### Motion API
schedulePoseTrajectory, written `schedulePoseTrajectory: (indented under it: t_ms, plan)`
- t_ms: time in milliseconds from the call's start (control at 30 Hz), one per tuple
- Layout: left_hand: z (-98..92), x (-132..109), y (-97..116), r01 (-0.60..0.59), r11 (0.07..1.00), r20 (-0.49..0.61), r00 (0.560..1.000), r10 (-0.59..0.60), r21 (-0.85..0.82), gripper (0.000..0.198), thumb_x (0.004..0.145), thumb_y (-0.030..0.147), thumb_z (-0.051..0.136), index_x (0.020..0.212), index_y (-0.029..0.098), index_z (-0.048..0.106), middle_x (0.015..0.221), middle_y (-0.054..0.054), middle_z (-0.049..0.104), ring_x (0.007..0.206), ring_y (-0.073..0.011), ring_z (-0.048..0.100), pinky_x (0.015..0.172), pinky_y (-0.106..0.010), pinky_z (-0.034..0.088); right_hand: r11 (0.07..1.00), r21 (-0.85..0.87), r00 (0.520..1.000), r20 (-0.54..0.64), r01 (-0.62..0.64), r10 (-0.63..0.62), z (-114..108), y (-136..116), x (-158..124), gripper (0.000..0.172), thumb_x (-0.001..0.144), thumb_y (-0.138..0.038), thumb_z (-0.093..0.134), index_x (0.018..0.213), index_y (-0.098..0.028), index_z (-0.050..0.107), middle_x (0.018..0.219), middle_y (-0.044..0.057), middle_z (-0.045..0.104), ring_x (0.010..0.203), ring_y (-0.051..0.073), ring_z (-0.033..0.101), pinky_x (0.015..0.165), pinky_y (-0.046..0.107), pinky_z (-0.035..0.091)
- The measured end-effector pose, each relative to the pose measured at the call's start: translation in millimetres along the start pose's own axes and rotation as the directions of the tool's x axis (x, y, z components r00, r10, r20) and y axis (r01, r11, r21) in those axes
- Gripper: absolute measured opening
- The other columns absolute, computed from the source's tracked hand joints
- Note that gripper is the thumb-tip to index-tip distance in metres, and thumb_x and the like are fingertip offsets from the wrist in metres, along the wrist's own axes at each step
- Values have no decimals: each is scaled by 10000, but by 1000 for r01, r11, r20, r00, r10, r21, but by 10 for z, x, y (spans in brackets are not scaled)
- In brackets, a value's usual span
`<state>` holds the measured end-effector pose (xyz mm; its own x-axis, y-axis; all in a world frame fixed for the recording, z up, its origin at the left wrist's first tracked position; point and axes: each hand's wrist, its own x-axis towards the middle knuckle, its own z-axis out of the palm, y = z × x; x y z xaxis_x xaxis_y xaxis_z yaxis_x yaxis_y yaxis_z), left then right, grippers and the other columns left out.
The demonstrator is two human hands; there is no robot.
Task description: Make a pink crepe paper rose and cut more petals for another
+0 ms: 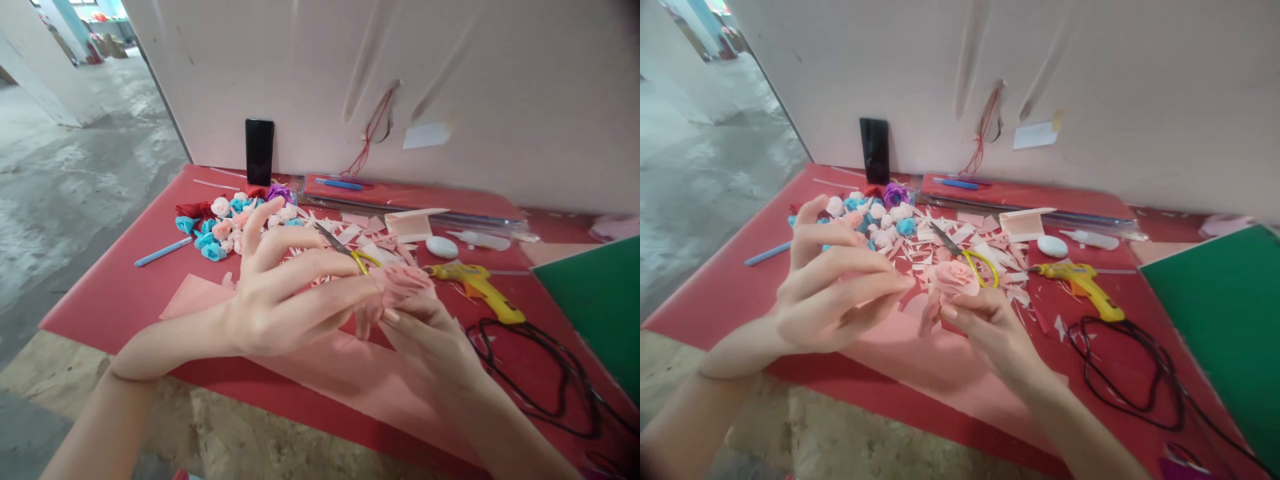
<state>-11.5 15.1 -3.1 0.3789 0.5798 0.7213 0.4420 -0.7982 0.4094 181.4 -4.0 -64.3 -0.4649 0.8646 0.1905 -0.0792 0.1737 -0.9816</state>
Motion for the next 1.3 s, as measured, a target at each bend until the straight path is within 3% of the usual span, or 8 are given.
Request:
schedulePoseTrajectory:
  t_ms: [133, 367, 633, 933, 1100, 1300]
  plan:
    - [1, 6, -14, 2, 999, 4, 1000, -2, 39, 131, 747, 224, 567, 678, 316, 630, 661, 43, 596, 713, -150, 535, 1000, -532, 299, 982, 168, 996, 1, -88, 89, 89, -113, -13, 139, 806, -291, 565, 719, -285, 673, 646, -45, 636, 635, 99, 611, 626, 196, 485]
    - [-3, 3, 54, 1, 999, 79, 997, -4, 40, 108, 702, 229, 579, 719, 320, 636, 638, 44, 607, 699, -160, 535, 995, -533, 311, 981, 158, 993, 10, -116, 116, 106, -133, -44, 126, 789, -259, 586, 710, -280, 681, 639, -41, 646, 623, 89, 614, 603, 163, 465]
    - [12, -12, 54, 81, 994, 74, 993, -87, 77, 110, 703, 260, 583, 765, 332, 639, 641, 36, 604, 739, -181, 536, 1001, -567, 280, 982, 160, 995, -8, -98, 100, 137, -177, -49, 117, 764, -242, 604, 729, -302, 698, 627, -41, 639, 607, 102, 612, 581, 173, 476]
    - [15, -60, 33, -141, 981, -44, 988, 149, 135, 94, 685, 204, 595, 684, 295, 619, 642, 67, 618, 656, -138, 554, 989, -546, 333, 984, 158, 996, -3, -87, 89, 143, -166, -24, 147, 770, -218, 600, 774, -313, 712, 648, -51, 650, 622, 87, 622, 610, 140, 479]
    - [-5, 15, 61, -59, 990, 51, 997, 52, 129, 77, 672, 228, 582, 621, 285, 598, 581, 48, 600, 651, -160, 547, 969, -556, 350, 985, 146, 996, -10, -90, 93, 146, -174, -34, 135, 776, -242, 598, 755, -313, 711, 606, -57, 627, 588, 63, 591, 600, 107, 459]
    - [10, -4, 45, 3, 999, 51, 999, -5, 37, 89, 689, 270, 592, 602, 286, 585, 565, 44, 562, 647, -158, 539, 949, -564, 357, 989, 120, 996, 7, -88, 88, 160, -176, -31, 139, 757, -232, 612, 724, -327, 708, 542, -49, 577, 530, 85, 547, 576, 144, 473]
